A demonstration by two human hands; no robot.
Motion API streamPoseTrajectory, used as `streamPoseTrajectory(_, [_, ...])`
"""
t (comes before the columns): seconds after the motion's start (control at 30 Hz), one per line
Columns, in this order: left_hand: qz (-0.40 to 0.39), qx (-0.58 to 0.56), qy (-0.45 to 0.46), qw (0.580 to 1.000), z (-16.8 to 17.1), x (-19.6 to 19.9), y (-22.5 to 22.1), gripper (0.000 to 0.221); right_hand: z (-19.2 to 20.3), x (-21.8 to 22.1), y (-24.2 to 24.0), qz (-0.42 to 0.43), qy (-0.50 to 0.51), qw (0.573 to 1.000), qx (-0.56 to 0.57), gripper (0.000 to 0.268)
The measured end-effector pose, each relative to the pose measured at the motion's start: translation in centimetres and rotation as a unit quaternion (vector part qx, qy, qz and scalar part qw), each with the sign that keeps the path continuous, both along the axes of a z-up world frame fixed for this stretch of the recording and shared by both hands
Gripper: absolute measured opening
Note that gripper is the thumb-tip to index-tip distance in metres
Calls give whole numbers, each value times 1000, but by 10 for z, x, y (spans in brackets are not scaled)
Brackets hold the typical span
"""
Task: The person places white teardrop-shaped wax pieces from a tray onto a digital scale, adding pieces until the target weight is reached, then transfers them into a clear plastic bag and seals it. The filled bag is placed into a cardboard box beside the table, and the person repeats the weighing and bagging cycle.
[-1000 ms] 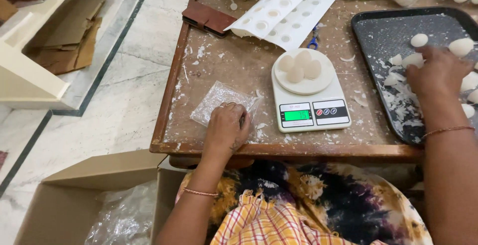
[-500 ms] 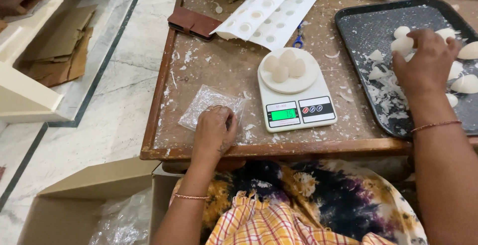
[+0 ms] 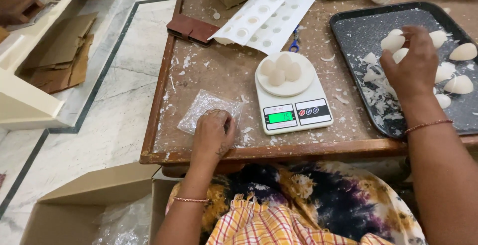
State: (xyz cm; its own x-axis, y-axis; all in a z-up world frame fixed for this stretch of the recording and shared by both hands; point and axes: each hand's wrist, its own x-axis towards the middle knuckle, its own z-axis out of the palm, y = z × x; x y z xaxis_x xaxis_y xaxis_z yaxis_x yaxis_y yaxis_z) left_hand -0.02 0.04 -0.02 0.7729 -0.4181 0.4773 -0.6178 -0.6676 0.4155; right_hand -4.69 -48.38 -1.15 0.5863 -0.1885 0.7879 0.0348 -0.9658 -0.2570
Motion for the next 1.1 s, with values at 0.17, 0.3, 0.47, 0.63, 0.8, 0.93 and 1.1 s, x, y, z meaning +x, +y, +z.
streamPoseTrajectory(0.17, [-3, -9, -6, 1000, 0, 0, 0, 16, 0, 1, 2, -10, 4, 1000, -30, 34])
streamPoseTrajectory(0.3, [-2, -11, -7, 1000, -1, 2, 0, 17, 6, 5, 8, 93, -12, 993, 70, 35])
streamPoseTrajectory(0.47, [-10, -18, -13, 1000, -2, 2, 0, 17, -24, 14, -31, 256, -44, 924, 280, 43])
streamPoseTrajectory(0.63, [-8, -24, -16, 1000, -2, 1, 0, 17, -14, 9, -18, 198, -17, 945, 260, 42])
streamPoseTrajectory(0.8, [-16, -25, -12, 999, 1, 3, 0, 17, 6, 11, 17, 93, 52, 991, 84, 49])
streamPoseTrajectory(0.93, [-20, -28, 21, 999, 2, 1, 1, 18, 29, 24, 61, 113, 101, 987, 55, 61])
streamPoseTrajectory(1.1, [-27, -29, -18, 999, -6, 5, 1, 19, 47, 46, 110, 141, 189, 968, 82, 66])
